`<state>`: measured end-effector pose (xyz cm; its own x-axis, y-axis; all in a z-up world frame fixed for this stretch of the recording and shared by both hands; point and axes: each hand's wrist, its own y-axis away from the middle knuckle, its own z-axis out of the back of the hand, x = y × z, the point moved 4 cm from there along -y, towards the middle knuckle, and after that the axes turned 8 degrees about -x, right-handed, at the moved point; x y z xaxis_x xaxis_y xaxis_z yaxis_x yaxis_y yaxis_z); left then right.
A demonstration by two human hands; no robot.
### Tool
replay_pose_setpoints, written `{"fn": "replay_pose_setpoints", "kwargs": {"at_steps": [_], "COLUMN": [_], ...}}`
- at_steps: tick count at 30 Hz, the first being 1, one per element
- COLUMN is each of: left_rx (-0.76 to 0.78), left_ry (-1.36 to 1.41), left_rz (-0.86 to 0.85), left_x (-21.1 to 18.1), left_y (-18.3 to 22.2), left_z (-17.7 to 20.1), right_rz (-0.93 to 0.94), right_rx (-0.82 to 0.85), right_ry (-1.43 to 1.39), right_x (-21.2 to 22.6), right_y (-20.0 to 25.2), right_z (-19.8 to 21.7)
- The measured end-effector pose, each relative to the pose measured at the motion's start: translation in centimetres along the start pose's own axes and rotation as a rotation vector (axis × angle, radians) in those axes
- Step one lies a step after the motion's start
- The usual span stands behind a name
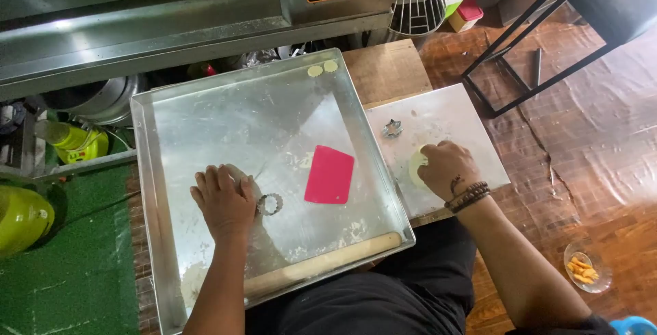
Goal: The person prepares small dough balls by rolling out dough with a rolling pin, cutting circular shapes with a metal mold, and then hand-rolling each piece.
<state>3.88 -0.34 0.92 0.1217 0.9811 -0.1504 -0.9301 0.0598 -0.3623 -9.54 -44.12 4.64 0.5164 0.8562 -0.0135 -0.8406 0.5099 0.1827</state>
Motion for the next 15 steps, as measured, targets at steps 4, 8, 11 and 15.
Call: {"fn": "replay_pose_setpoints", "kwargs": {"at_steps": [4,8,11,15], "left_rx": [0.013,0.009,0.011,0.022], "left_ry": [0.007,0.017,0.018,0.043], "left_rz": [0.016,0.023,0.024,0.024], "left_x": [0.0,0.1,0.4,0.3], "left_y": [0.0,-0.1,-0.1,-0.2], "left_z": [0.1,-0.2,-0.4,0.1], "right_rz": [0.014,0.040,0.033,0.043], "right_rx": [-0.028,-0.082,-0.059,-0.055], "right_ry": [0.033,-0.041,-0.153,0.002], "right_x": [-0.9,-2.2,-2.1,-2.9], "right_y": [-1.9,-3.6,-2.3,-1.8], "right_z": [-1.9,-2.4,1.0,2.2]}}
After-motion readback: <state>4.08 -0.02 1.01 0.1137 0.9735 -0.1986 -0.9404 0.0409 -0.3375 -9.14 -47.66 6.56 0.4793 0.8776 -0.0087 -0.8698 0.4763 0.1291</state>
